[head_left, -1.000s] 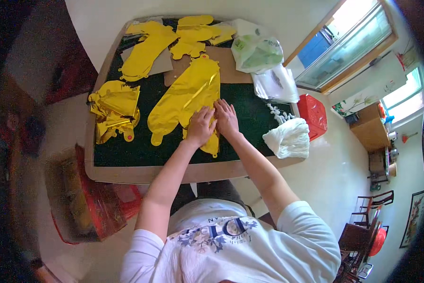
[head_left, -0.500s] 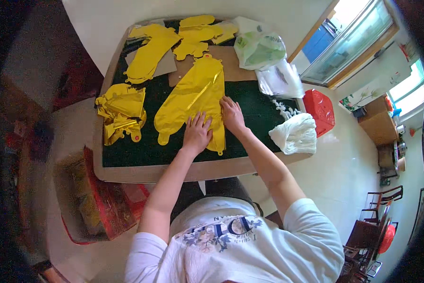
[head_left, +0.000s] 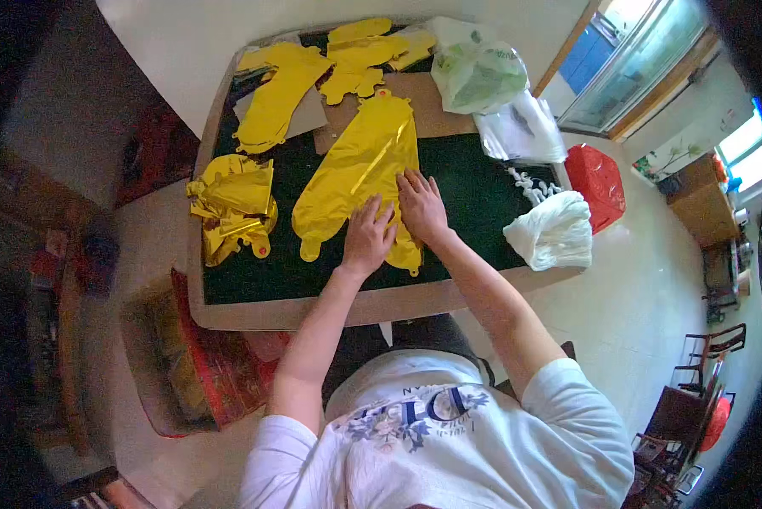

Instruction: The person folds and organizes deflated yellow foil balloons on a table by hand.

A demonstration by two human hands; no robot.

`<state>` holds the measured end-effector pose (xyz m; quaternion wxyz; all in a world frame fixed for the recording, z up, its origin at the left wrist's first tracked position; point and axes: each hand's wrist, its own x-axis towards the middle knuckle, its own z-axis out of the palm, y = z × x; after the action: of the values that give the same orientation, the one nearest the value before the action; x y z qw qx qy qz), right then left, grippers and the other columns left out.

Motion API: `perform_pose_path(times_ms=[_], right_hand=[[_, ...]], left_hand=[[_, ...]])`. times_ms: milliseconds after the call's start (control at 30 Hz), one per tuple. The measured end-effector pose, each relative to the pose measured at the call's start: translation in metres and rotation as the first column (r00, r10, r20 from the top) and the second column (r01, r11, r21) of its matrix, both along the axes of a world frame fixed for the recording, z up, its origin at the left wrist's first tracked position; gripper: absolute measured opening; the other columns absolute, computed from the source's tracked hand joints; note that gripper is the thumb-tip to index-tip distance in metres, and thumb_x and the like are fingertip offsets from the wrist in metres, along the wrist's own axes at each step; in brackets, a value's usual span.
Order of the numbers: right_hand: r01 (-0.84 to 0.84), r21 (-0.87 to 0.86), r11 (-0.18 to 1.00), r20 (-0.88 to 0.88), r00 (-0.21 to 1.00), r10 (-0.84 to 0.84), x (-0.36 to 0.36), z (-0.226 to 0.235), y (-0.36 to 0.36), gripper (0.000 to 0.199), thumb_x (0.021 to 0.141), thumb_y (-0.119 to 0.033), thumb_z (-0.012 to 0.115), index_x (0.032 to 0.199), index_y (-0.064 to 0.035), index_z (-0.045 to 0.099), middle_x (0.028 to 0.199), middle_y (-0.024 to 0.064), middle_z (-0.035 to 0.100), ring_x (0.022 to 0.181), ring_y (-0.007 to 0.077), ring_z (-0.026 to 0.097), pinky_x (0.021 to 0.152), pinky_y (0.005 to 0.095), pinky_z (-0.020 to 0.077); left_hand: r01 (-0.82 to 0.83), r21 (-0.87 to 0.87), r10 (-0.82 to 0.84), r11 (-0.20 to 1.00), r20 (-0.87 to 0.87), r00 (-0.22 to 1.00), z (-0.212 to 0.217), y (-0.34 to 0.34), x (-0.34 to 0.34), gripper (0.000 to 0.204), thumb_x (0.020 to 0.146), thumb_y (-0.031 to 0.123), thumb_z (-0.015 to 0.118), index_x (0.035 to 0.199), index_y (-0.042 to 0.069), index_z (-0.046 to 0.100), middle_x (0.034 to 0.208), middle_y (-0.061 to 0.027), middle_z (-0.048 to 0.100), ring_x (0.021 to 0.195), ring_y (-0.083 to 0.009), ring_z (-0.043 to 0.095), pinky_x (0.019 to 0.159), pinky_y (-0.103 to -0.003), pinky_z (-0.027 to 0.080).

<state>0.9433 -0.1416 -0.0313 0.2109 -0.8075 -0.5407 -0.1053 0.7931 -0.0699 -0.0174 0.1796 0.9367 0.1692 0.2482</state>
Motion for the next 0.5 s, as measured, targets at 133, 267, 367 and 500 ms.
perform_pose_path(times_ms=[133,267,367,500], right_hand=[[0.002,0.026,1.000,-0.052,0.999,-0.001,0.001,-0.003,0.002,0.045,0.084,-0.015,0.049,0.128,-0.0052,0.044,0.133,0.0152,0.044,0.128,0.0296,0.037,0.108,0.0474,0.0245],[0.012,0.027,1.000,0.007,1.000,-0.013,0.001,-0.001,0.001,0.037,0.089,-0.016,0.046,0.124,-0.0061,0.048,0.134,0.0118,0.044,0.127,0.0272,0.038,0.106,0.0459,0.0281],[0.007,-0.022,1.000,-0.021,1.000,-0.007,0.000,0.000,0.002,0.047,0.084,-0.017,0.049,0.129,-0.0045,0.043,0.136,0.0141,0.041,0.129,0.0286,0.035,0.107,0.0465,0.0248],[0.021,-0.008,1.000,-0.042,0.999,-0.021,0.002,-0.005,0.000,0.047,0.084,-0.016,0.048,0.129,-0.0050,0.043,0.136,0.0140,0.041,0.130,0.0282,0.034,0.108,0.0465,0.0248]], left_hand=[[-0.197,-0.084,0.205,0.977,0.089,0.975,0.006,0.030,-0.001,0.029,0.085,0.020,0.057,0.108,0.003,0.057,0.111,-0.0194,0.054,0.104,-0.0356,0.050,0.089,-0.042,0.041],[-0.489,-0.070,0.482,0.870,-0.097,0.871,0.019,0.055,0.003,0.031,0.080,0.031,0.063,0.090,0.002,0.060,0.095,-0.0169,0.057,0.091,-0.0348,0.053,0.079,-0.043,0.044],[-0.490,-0.090,0.454,0.867,-0.265,0.851,0.022,0.064,0.008,0.032,0.077,0.034,0.066,0.084,0.003,0.061,0.094,-0.0167,0.057,0.092,-0.0349,0.053,0.078,-0.044,0.045],[-0.489,-0.030,0.450,0.872,-0.347,0.823,0.023,0.059,0.020,0.029,0.076,0.032,0.067,0.080,0.004,0.060,0.089,-0.0154,0.059,0.088,-0.0331,0.057,0.075,-0.043,0.047]])
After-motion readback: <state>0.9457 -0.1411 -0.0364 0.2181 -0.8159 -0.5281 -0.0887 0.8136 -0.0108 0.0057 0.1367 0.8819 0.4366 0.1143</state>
